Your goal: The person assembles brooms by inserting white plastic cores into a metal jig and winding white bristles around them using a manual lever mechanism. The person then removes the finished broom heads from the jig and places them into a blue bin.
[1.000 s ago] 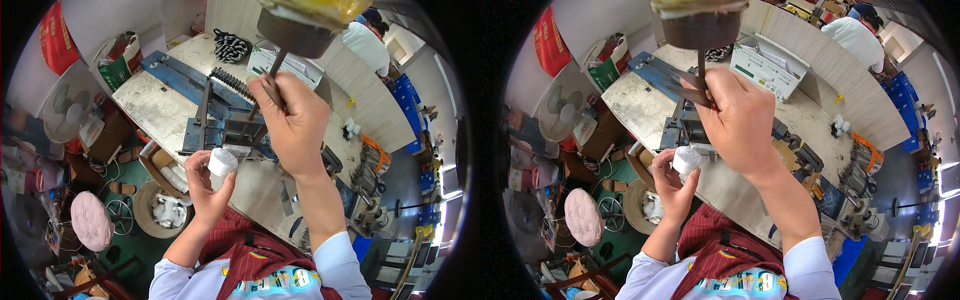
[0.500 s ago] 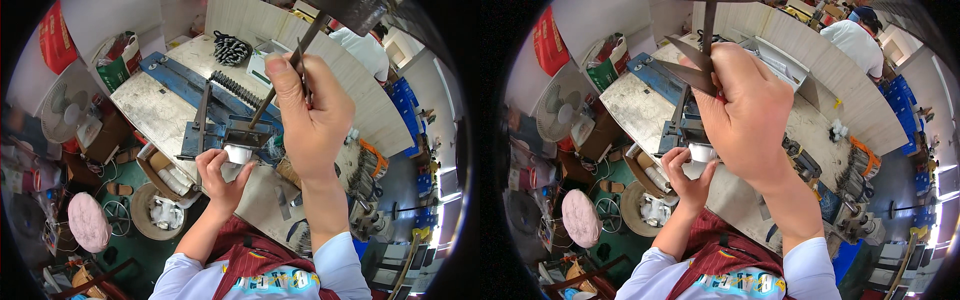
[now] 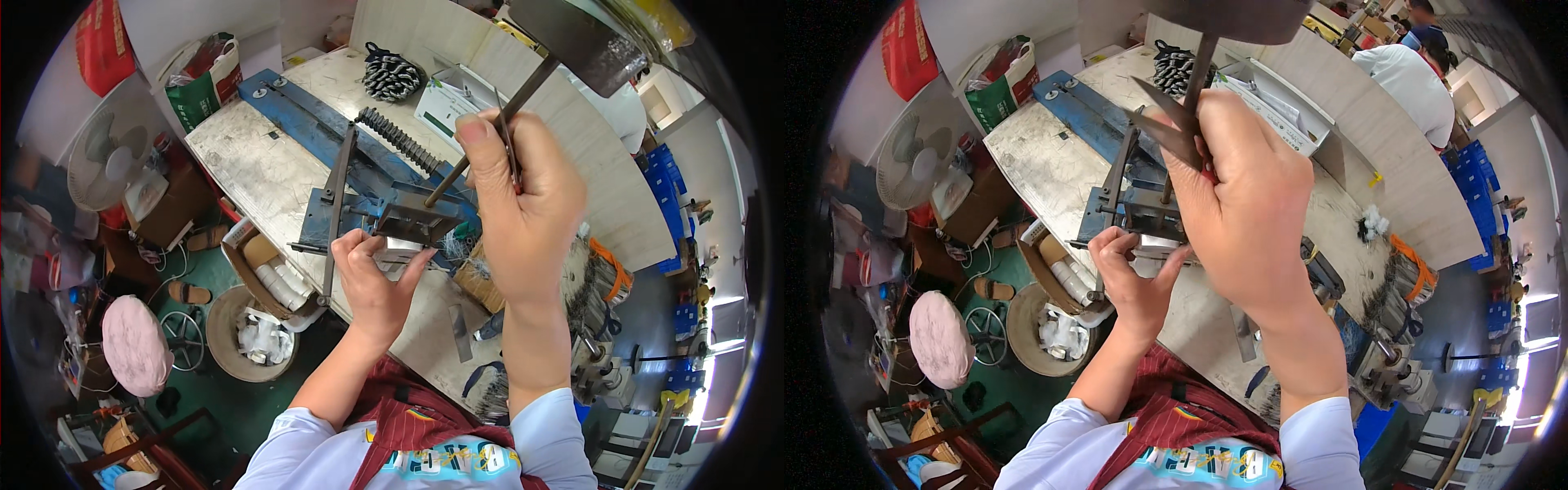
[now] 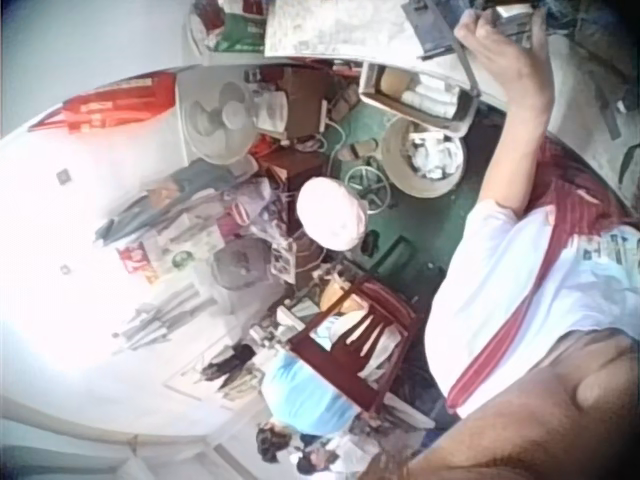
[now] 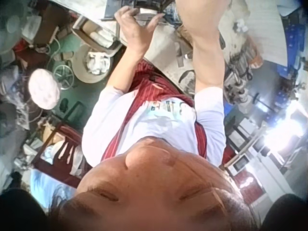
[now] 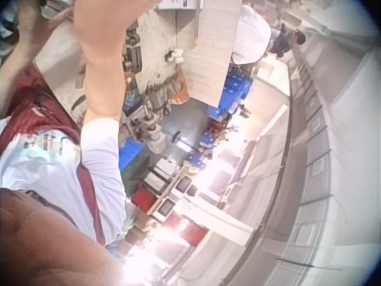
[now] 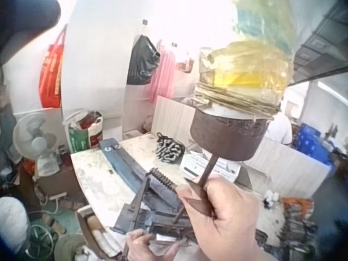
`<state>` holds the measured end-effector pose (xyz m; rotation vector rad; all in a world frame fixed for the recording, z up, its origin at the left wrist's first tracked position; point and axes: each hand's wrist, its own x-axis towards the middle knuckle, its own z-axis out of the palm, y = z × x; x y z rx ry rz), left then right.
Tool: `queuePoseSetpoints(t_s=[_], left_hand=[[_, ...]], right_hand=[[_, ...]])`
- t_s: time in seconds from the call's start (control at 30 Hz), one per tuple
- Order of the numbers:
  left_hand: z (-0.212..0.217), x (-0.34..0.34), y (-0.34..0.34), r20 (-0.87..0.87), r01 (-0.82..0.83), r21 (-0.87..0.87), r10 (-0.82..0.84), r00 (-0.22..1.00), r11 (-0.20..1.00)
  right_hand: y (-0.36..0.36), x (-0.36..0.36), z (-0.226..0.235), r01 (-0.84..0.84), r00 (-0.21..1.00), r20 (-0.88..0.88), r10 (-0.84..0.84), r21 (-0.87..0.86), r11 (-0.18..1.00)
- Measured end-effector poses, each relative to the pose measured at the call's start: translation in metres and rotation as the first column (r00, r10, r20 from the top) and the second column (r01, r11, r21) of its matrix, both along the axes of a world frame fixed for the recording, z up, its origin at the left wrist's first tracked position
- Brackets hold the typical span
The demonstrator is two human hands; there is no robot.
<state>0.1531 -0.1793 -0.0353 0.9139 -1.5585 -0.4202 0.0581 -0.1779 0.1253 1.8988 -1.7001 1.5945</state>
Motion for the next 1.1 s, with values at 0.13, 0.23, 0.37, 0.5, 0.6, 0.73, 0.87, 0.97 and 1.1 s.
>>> queuePoseSetpoints(t_s=[0.13,0.23,0.37,0.5,0.6,0.73,0.87,0.97,1.1], left_hand=[[-0.008,0.021,-0.001,-0.138,0.209,0.069,-0.198,0.97,0.976],[-0.012,0.04,-0.009,-0.237,0.361,0.113,-0.327,0.915,0.926],[-0.005,0.042,-0.017,-0.162,0.332,0.061,-0.319,0.934,0.941],[-0.008,0.044,-0.022,-0.15,0.327,0.03,-0.319,0.936,0.944],[-0.009,0.046,-0.024,-0.134,0.344,0.006,-0.34,0.931,0.939],[-0.006,0.046,-0.027,-0.123,0.327,-0.026,-0.328,0.937,0.945],[-0.005,0.046,-0.026,-0.125,0.327,-0.012,-0.326,0.937,0.945],[-0.004,0.047,-0.027,-0.131,0.337,-0.014,-0.335,0.933,0.942],[-0.003,0.048,-0.029,-0.109,0.342,-0.04,-0.345,0.932,0.939]], right_hand=[[0.014,-0.001,-0.002,0.012,1.0,-0.017,-0.01,0.095,0.995],[0.054,0.005,-0.013,-0.023,0.98,0.193,-0.039,0.308,0.951],[0.076,0.012,-0.074,-0.415,0.771,0.636,0.044,0.449,0.791],[0.075,0.028,-0.089,-0.659,0.501,0.861,-0.087,0.444,0.607],[0.07,0.034,-0.103,-0.722,0.339,0.928,-0.152,0.36,0.591],[0.065,0.038,-0.113,-0.679,0.327,0.922,-0.206,0.381,0.628],[0.064,0.045,-0.114,-0.637,0.329,0.917,-0.225,0.391,0.664],[0.063,0.049,-0.116,-0.613,0.335,0.918,-0.213,0.385,0.69],[0.055,0.053,-0.115,-0.587,0.316,0.926,-0.205,0.361,0.724]])
